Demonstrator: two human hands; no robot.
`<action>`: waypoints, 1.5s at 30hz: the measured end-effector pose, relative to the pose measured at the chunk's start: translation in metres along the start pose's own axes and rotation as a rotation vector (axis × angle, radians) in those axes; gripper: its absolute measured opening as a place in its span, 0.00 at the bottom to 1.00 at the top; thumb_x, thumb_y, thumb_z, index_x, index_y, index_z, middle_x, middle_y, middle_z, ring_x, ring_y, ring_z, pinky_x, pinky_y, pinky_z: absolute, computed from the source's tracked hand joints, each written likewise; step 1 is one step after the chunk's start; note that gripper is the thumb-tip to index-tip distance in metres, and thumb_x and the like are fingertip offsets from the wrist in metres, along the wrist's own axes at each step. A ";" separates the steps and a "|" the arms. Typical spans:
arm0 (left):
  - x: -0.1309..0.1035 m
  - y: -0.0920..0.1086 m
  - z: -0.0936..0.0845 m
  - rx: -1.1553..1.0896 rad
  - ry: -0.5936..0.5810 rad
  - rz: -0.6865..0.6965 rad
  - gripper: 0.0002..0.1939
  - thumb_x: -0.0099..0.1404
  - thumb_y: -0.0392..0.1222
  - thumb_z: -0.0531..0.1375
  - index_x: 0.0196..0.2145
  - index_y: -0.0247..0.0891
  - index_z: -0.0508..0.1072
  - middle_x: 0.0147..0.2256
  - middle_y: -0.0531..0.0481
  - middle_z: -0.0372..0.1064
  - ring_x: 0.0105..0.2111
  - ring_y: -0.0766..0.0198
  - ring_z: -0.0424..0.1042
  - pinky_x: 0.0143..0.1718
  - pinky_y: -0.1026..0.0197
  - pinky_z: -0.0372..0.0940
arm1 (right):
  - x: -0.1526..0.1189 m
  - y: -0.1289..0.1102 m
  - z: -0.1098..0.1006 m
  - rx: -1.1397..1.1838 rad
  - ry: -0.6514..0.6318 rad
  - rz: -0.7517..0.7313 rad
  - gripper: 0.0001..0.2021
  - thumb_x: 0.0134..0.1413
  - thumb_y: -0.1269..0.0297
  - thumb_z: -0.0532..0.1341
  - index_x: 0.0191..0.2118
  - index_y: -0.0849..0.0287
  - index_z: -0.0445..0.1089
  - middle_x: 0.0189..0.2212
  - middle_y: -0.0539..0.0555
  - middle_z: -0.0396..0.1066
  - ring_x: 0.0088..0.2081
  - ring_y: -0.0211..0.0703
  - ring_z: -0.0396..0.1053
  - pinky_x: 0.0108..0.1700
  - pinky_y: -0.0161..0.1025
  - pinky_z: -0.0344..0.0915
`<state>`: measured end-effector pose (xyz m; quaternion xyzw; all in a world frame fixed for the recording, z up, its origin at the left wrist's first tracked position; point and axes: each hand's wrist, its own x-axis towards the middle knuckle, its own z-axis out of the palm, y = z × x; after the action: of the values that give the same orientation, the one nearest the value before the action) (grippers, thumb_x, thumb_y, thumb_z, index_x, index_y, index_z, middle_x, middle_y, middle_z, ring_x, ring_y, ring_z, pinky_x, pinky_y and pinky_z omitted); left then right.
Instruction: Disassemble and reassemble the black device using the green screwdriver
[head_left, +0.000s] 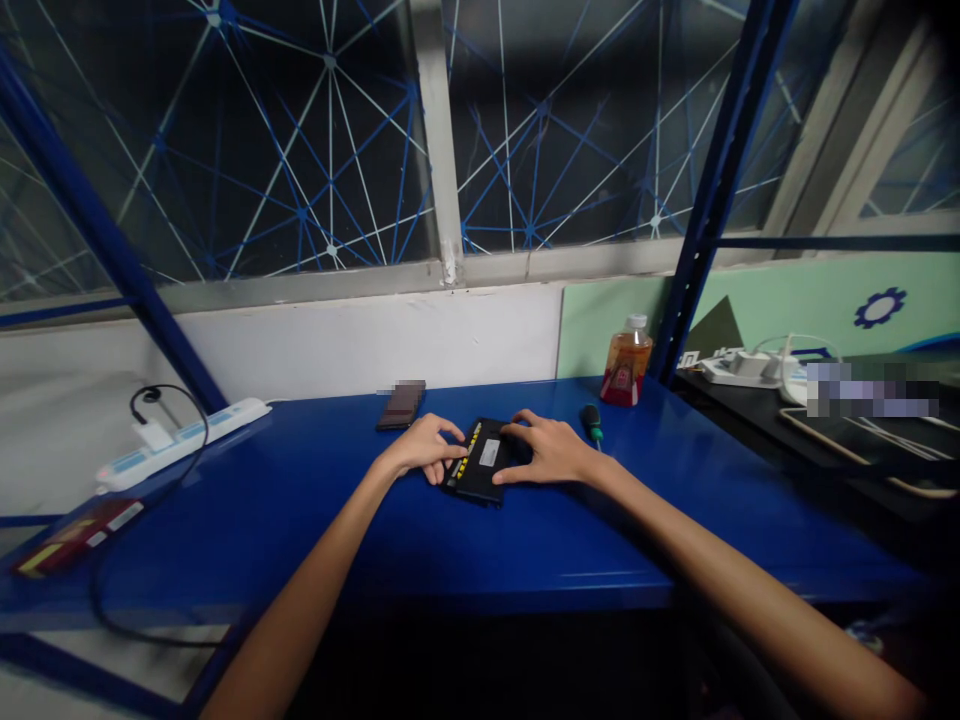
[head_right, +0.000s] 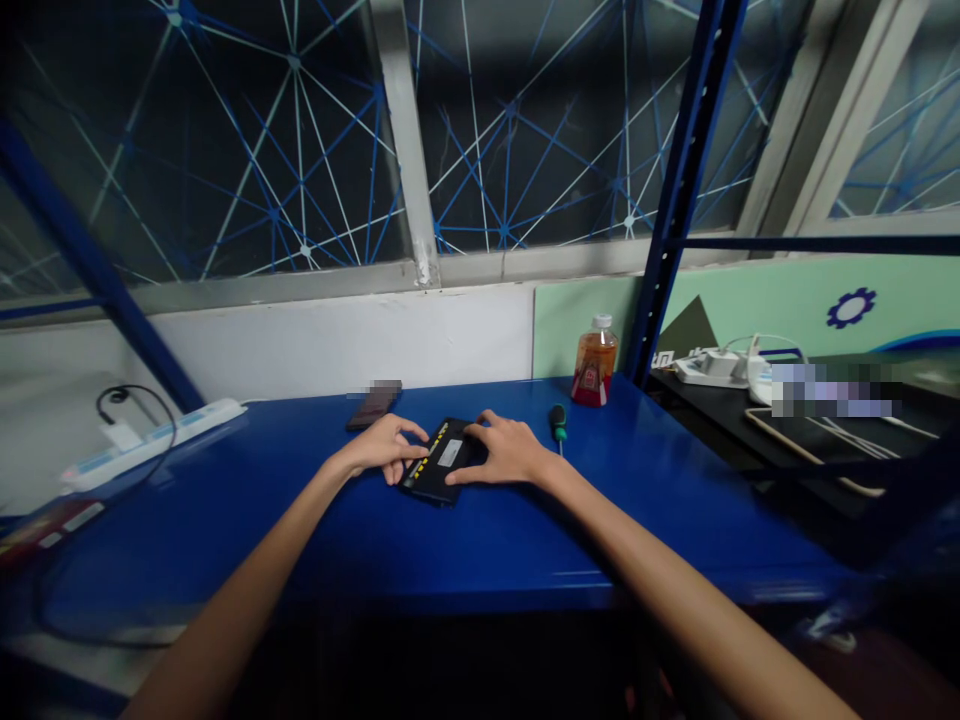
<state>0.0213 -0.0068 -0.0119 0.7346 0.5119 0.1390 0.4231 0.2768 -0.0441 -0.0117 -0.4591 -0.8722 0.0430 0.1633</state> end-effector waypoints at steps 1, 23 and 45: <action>-0.001 0.000 -0.001 -0.049 -0.023 -0.013 0.29 0.56 0.52 0.64 0.51 0.29 0.69 0.21 0.47 0.73 0.16 0.61 0.72 0.20 0.60 0.66 | -0.001 0.000 -0.001 0.024 -0.013 -0.006 0.48 0.36 0.26 0.57 0.58 0.57 0.66 0.54 0.67 0.63 0.47 0.67 0.69 0.44 0.58 0.65; -0.010 0.002 -0.006 -0.222 -0.187 0.047 0.45 0.52 0.47 0.70 0.61 0.36 0.53 0.22 0.48 0.73 0.20 0.57 0.75 0.23 0.58 0.70 | 0.002 0.009 0.004 0.242 -0.282 -0.036 0.63 0.30 0.36 0.69 0.69 0.56 0.38 0.68 0.67 0.37 0.66 0.70 0.40 0.63 0.63 0.47; -0.011 0.005 -0.008 -0.217 -0.174 0.010 0.53 0.51 0.44 0.70 0.67 0.39 0.45 0.27 0.47 0.75 0.24 0.56 0.76 0.28 0.55 0.71 | -0.001 0.004 0.004 0.224 -0.122 -0.090 0.57 0.26 0.39 0.70 0.65 0.61 0.56 0.63 0.70 0.51 0.63 0.71 0.50 0.59 0.62 0.54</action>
<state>0.0145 -0.0131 -0.0007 0.6964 0.4516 0.1314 0.5421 0.2797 -0.0423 -0.0163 -0.3952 -0.8899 0.1603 0.1621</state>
